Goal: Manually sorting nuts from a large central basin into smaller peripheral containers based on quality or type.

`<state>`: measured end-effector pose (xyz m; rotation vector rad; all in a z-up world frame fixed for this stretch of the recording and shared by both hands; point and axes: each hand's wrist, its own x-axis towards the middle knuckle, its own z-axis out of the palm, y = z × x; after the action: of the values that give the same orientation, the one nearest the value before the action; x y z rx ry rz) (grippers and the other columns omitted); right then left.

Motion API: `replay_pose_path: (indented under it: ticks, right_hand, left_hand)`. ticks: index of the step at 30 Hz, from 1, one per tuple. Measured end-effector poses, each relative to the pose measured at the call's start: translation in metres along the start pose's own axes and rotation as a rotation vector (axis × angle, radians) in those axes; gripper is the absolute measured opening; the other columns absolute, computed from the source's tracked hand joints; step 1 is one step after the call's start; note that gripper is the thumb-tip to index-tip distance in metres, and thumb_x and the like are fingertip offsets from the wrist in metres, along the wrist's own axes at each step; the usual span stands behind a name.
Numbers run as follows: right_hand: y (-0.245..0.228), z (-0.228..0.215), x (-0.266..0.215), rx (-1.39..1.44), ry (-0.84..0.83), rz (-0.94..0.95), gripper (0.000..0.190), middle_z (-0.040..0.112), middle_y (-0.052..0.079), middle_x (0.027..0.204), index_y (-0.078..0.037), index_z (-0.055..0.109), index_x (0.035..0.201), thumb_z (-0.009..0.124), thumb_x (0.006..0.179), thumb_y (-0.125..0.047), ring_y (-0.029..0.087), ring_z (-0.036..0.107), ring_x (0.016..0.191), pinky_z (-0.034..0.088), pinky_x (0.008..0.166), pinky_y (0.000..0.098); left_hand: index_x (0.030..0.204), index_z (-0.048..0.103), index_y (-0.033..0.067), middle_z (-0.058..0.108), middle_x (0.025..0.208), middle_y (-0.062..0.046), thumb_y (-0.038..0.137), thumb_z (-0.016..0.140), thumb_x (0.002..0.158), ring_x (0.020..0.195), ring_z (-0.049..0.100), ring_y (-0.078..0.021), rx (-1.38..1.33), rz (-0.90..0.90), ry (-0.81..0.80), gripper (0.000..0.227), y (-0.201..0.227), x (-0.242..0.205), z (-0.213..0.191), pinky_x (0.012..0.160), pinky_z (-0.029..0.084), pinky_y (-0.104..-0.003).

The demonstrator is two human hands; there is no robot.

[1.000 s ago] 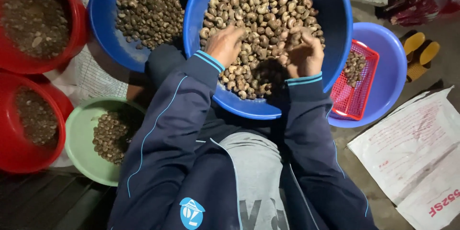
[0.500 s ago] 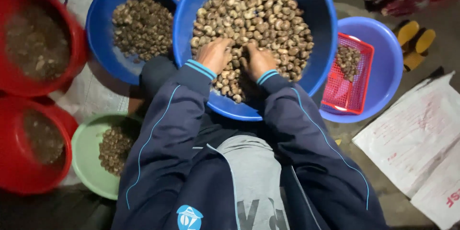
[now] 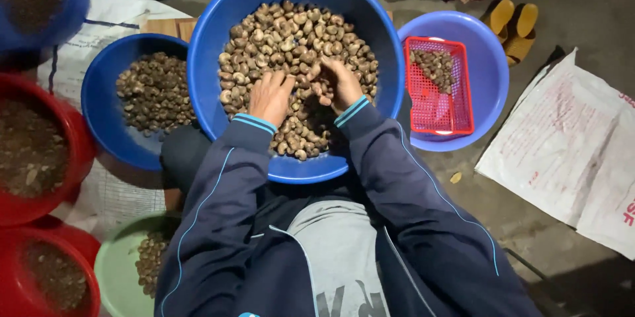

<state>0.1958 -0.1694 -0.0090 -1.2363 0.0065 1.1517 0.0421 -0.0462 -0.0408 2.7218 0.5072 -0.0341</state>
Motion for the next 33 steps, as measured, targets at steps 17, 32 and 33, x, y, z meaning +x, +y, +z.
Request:
replay_pose_path:
  ticks: [17, 32, 33]
  right_hand:
    - [0.059, -0.018, 0.017, -1.52, 0.001, -0.203, 0.035, 0.073, 0.017, 0.116, -0.017, 0.058, 0.128, 0.059, 0.101, -0.04, 0.039, 0.069, 0.112, 0.054, 0.098, 0.0568]
    - [0.058, -0.006, 0.007, -1.818, -0.082, -0.089, 0.054, 0.057, 0.029, 0.136, -0.02, 0.038, 0.147, 0.06, 0.1, -0.037, 0.049, 0.071, 0.103, 0.054, 0.093, 0.0616]
    - [0.06, -0.009, 0.01, -1.817, -0.068, -0.114, 0.045, 0.059, 0.027, 0.135, -0.019, 0.046, 0.137, 0.061, 0.099, -0.039, 0.048, 0.072, 0.101, 0.054, 0.091, 0.0608]
  left_hand:
    - [0.11, 0.059, 0.0064, 0.059, 0.105, -0.016, 0.018, 0.061, 0.102, 0.097, 0.065, -0.0378, -0.087, -0.131, -0.063, 0.014, -0.013, 0.005, 0.033, 0.081, 0.053, -0.051]
    - [0.108, 0.074, 0.0071, 0.073, 0.095, -0.017, 0.019, 0.078, 0.085, 0.08, 0.075, -0.0289, -1.021, -0.462, 0.244, 0.026, -0.033, -0.021, 0.001, 0.065, 0.062, -0.035]
    - [0.106, 0.073, 0.0047, 0.076, 0.088, -0.018, 0.013, 0.079, 0.083, 0.068, 0.075, -0.0204, -1.264, -0.461, 0.293, 0.024, -0.035, -0.026, -0.006, 0.055, 0.063, -0.027]
